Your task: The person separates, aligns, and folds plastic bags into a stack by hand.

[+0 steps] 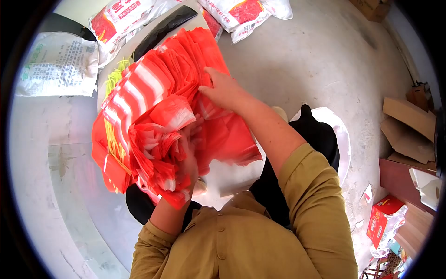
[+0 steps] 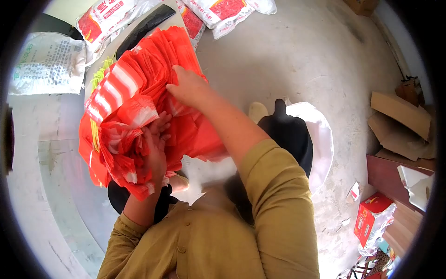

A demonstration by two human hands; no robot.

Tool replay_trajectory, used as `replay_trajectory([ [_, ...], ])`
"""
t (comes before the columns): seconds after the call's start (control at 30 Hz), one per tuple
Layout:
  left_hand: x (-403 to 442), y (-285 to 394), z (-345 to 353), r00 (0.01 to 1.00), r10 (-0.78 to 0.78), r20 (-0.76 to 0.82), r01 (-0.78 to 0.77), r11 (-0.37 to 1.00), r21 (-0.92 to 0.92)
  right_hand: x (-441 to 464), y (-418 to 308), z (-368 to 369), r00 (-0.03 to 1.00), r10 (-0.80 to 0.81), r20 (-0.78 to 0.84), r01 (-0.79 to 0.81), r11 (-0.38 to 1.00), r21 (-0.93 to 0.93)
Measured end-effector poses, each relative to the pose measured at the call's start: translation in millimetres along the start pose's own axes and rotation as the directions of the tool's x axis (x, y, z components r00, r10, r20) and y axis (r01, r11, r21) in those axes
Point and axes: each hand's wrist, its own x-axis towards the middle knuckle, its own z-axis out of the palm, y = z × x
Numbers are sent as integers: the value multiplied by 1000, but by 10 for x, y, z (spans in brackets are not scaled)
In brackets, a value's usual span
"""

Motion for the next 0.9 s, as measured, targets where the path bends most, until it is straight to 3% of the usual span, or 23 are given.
replay_trajectory([
  [0.23,9,35,-42,1000,10,25,-10,1000,7,-112,-114,-14,1000,-8,-5,7,986,-169],
  [0.33,-1,50,-73,1000,9,30,-9,1000,12,38,-12,-30,999,50,-14,-45,966,256],
  [0.43,-20,56,-95,1000,9,30,-9,1000,9,-48,-112,-199,977,170,125,-211,772,599],
  [0.53,-20,62,-103,999,12,31,-12,1000,1,18,69,-115,996,83,20,-83,892,444],
  [0.6,-21,58,-110,999,15,32,-15,1000,-2,-6,114,-40,994,-84,-71,90,993,81],
  [0.63,-19,57,-114,999,17,33,-17,1000,-6,-39,107,-19,980,-175,-91,165,980,-111],
  [0.73,-8,55,-113,999,18,33,-18,1000,-12,-188,-49,-102,1000,-5,30,10,989,-150],
  [0.9,7,56,-123,999,24,31,-23,1000,-17,-114,48,-73,997,-48,54,52,994,-94],
])
